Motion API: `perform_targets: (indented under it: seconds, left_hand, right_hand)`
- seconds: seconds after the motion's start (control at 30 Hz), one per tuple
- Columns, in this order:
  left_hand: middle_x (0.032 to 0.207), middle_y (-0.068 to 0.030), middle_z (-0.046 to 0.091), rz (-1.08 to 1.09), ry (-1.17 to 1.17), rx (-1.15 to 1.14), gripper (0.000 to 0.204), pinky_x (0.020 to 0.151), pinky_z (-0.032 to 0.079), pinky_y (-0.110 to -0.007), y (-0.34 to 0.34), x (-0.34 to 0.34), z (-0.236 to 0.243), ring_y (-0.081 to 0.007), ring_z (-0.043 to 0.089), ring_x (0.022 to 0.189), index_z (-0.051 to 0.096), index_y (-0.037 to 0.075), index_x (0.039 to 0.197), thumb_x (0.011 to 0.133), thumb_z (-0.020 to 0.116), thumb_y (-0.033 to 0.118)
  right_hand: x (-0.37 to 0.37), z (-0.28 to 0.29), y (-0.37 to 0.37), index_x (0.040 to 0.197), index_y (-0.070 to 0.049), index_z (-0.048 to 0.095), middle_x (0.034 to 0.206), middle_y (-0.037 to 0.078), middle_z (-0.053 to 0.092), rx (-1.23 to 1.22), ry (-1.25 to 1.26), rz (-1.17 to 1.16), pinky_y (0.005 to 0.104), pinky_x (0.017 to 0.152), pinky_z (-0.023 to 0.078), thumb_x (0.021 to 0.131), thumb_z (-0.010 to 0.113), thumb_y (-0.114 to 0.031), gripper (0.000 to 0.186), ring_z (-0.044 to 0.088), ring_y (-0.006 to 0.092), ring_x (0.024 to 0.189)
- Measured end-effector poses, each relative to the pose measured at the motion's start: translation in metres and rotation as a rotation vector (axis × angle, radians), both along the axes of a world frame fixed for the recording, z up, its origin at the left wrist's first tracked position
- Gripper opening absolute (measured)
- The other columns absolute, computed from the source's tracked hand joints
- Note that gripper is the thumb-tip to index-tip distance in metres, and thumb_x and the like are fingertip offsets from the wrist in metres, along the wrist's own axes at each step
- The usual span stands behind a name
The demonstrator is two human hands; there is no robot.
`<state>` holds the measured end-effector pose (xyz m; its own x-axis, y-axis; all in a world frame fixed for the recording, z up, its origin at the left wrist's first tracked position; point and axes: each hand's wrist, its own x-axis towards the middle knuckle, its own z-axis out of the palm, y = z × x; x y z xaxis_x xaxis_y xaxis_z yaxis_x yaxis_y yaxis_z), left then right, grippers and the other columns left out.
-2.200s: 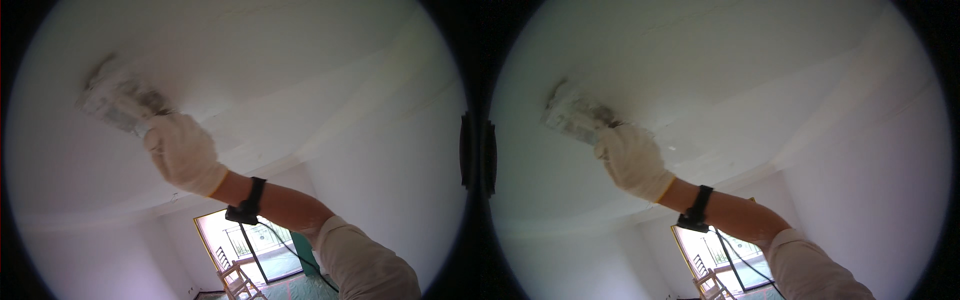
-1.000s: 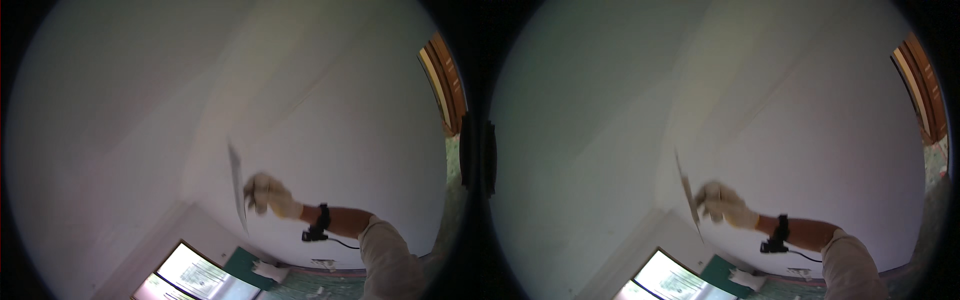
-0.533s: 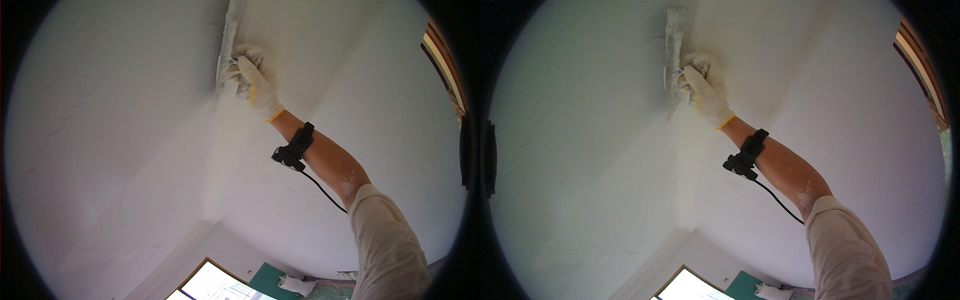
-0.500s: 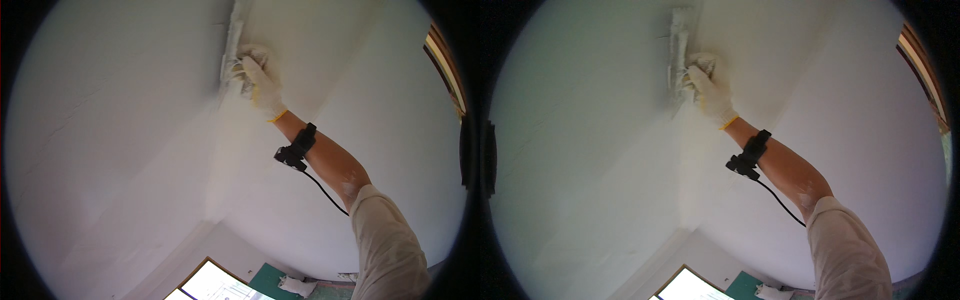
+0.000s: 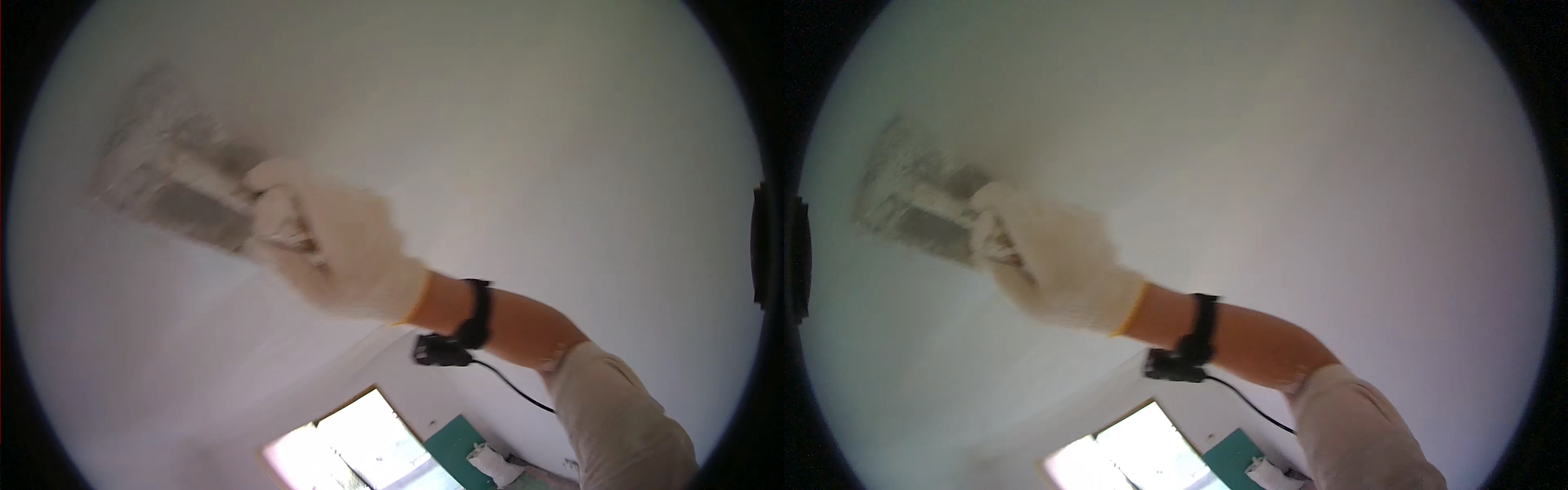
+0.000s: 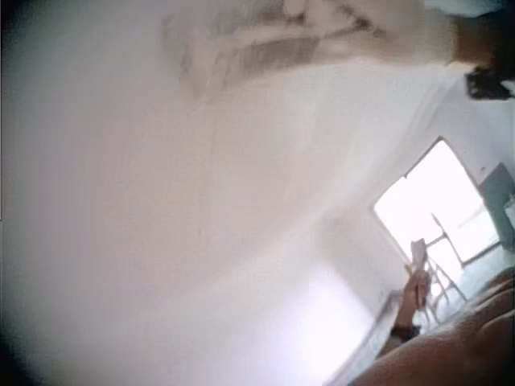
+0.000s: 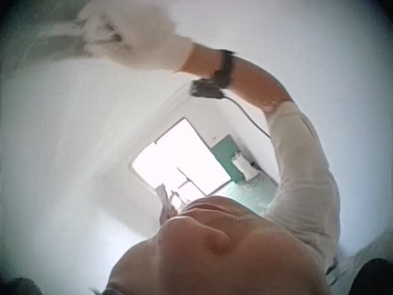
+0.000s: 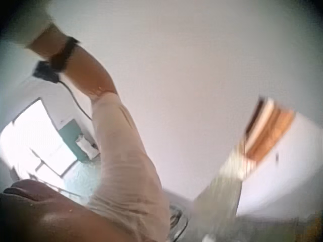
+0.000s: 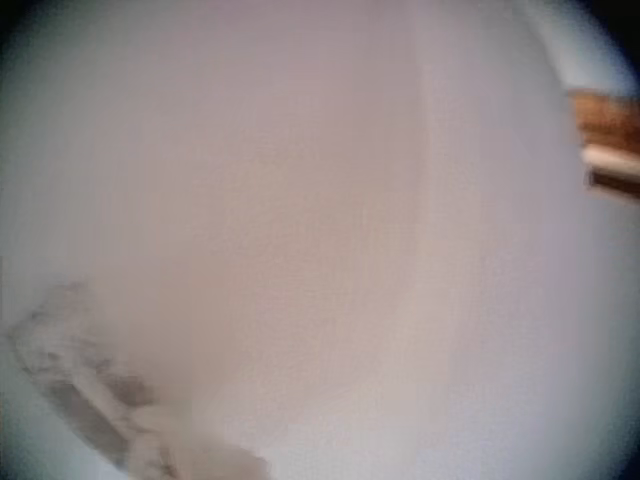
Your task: The person applies plaster to the ceiling using a trowel and a putty knife, repeatedly refilling the tools from a bucket. They spread the plaster across the surface and use the putty knife to smooth the edges and corners.
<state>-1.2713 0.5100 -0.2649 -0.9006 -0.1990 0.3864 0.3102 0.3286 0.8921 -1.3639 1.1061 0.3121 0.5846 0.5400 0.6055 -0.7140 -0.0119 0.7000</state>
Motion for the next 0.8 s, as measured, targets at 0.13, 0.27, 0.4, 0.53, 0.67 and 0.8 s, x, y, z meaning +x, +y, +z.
perform_targets:
  seconds: [0.13,0.27,0.4,0.53,0.67,0.8]
  left_hand:
    - [0.074,-0.0039,0.055,0.146,0.269,0.604,0.021,0.041,0.04,-0.023,-0.116,0.243,0.178,-0.0124,0.048,0.051,0.055,0.008,0.11,0.093,0.065,0.015]
    - [0.08,-0.0086,0.058,0.136,0.384,0.83,0.03,0.045,0.046,-0.026,-0.265,0.396,0.12,-0.0175,0.056,0.06,0.054,0.007,0.113,0.087,0.068,0.011]
    - [0.08,-0.0087,0.059,0.305,0.465,0.812,0.032,0.047,0.047,-0.028,-0.281,0.461,0.104,-0.0171,0.054,0.056,0.052,0.006,0.118,0.089,0.065,0.011]
    - [0.081,-0.0087,0.059,0.247,0.432,0.881,0.03,0.044,0.045,-0.027,-0.219,0.492,0.096,-0.0166,0.054,0.055,0.051,0.005,0.118,0.091,0.064,0.01]
    - [0.08,-0.0117,0.061,0.345,0.042,0.635,0.038,0.038,0.042,-0.028,-0.182,0.506,0.099,-0.0201,0.054,0.051,0.05,0.009,0.122,0.092,0.071,0.021]
    - [0.079,-0.0024,0.058,0.384,-0.005,0.557,0.024,0.052,0.047,-0.027,-0.132,0.491,0.204,-0.0122,0.056,0.06,0.058,0.002,0.106,0.083,0.063,0.007]
  right_hand:
    - [0.168,0.003,-0.344,0.112,-0.012,0.06,0.089,0.004,0.069,-0.142,0.066,-0.069,0.0325,0.063,0.052,0.085,0.069,-0.015,0.028,0.067,0.0222,0.072]
    - [0.335,0.01,-0.582,0.104,-0.014,0.061,0.081,0.001,0.064,-0.078,0.068,-0.144,0.0328,0.057,0.048,0.087,0.067,-0.019,0.018,0.062,0.0195,0.068]
    - [0.423,0.009,-0.669,0.096,-0.014,0.058,0.078,0.003,0.059,0.027,0.069,-0.118,0.0377,0.058,0.048,0.091,0.064,-0.02,0.01,0.061,0.022,0.068]
    - [0.426,-0.03,-0.685,0.095,-0.011,0.058,0.083,0.005,0.063,0.558,-0.17,-0.114,0.0402,0.064,0.051,0.094,0.06,-0.018,0.007,0.065,0.0226,0.08]
    - [0.323,-0.136,-0.711,0.109,-0.009,0.06,0.091,0.004,0.064,1.112,-0.364,0.865,0.0305,0.053,0.05,0.097,0.058,-0.019,0.015,0.067,0.0159,0.079]
    - [0.281,-0.255,-0.658,0.114,-0.008,0.061,0.097,0.011,0.069,1.369,-0.956,2.044,0.0414,0.078,0.061,0.095,0.052,-0.014,0.022,0.072,0.0263,0.09]
